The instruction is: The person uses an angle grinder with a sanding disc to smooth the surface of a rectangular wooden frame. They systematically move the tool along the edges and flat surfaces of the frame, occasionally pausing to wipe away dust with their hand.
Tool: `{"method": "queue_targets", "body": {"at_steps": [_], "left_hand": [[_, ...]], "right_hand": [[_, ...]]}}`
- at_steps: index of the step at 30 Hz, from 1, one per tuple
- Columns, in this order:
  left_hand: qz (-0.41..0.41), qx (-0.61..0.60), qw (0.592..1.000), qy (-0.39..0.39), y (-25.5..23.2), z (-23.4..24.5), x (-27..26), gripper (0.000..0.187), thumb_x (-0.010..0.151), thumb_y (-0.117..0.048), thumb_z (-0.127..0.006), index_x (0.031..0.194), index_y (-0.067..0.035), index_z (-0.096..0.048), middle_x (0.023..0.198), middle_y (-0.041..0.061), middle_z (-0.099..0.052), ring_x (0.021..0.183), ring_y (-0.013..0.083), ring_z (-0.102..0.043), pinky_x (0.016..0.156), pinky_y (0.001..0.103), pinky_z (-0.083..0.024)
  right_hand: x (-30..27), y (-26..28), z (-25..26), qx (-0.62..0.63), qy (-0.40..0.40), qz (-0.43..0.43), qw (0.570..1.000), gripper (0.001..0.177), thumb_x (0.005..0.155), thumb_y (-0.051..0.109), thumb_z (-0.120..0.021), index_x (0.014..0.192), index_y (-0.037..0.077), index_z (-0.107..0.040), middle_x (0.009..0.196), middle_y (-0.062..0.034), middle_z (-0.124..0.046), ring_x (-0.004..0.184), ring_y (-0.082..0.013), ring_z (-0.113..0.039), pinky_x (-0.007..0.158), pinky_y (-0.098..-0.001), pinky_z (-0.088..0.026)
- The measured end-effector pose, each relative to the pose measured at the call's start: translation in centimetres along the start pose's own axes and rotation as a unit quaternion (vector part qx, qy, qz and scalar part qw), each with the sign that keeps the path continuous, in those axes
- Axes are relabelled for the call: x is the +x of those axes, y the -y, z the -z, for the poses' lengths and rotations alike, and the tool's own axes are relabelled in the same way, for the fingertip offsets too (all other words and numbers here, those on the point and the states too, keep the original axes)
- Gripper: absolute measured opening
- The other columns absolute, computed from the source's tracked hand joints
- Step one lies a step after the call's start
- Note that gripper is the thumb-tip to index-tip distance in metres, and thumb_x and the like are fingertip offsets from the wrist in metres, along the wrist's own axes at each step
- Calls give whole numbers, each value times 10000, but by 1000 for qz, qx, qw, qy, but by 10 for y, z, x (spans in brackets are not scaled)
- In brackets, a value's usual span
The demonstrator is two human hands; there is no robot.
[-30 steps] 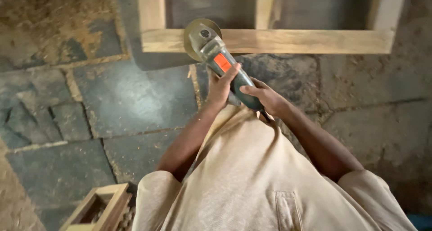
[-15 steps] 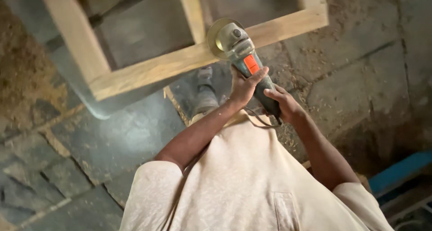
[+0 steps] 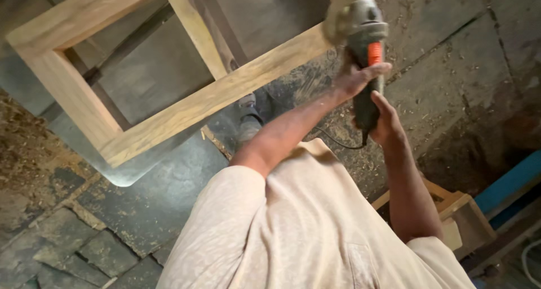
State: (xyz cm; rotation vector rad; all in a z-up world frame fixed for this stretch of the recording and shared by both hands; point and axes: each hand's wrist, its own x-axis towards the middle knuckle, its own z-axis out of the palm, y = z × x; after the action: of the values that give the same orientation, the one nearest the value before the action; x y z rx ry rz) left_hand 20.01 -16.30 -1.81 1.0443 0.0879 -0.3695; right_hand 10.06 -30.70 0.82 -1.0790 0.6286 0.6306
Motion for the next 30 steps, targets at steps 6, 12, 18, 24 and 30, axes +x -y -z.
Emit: {"method": "queue_targets", "body": {"at_steps": [6, 12, 18, 24, 30], "left_hand": [[-7, 43, 998, -53, 23, -5, -31, 907, 712, -331, -903, 1372, 28, -396, 1142, 140, -615, 1001, 260, -657, 857, 407, -605], [-21, -31, 991, -127, 6, 42, -115, 947, 747, -307, -887, 1428, 21, -317, 1168, 149, -577, 1022, 248, -632, 852, 389, -600], [-55, -60, 966, -245, -21, 105, -208, 904, 784, -272, -870, 1433, 6, -306, 1177, 139, -585, 1004, 216, -648, 817, 369, -610], [-67, -147, 918, -361, -34, 176, -296, 623, 855, -227, -853, 1308, 61, -537, 1125, 168, -674, 980, 256, -699, 820, 377, -622], [-127, -121, 882, -437, -57, 217, -351, 482, 899, -188, -814, 1265, -17, -550, 1080, 80, -659, 926, 182, -665, 787, 337, -588]], "right_hand": [[-23, -33, 6, 33, -14, -7, 999, 594, 972, 500, -630, 1364, 60, -556, 1056, -121, -686, 882, -255, -673, 702, -408, -571], [-34, -79, -24, -46, 75, -30, 996, 548, 990, 456, -637, 1328, 32, -556, 1010, -128, -661, 827, -274, -655, 656, -414, -551], [-35, -108, -95, -125, 180, -98, 971, 547, 966, 346, -627, 1395, 29, -504, 1131, -122, -627, 927, -225, -666, 769, -388, -598], [-36, -126, -211, -285, 288, -143, 903, 671, 924, 304, -673, 1484, 24, -432, 1138, -106, -614, 857, -175, -640, 680, -327, -581], [-39, -137, -275, -366, 335, -137, 857, 766, 885, 383, -691, 1527, 55, -432, 1061, -109, -642, 729, -141, -622, 568, -280, -533]]}}
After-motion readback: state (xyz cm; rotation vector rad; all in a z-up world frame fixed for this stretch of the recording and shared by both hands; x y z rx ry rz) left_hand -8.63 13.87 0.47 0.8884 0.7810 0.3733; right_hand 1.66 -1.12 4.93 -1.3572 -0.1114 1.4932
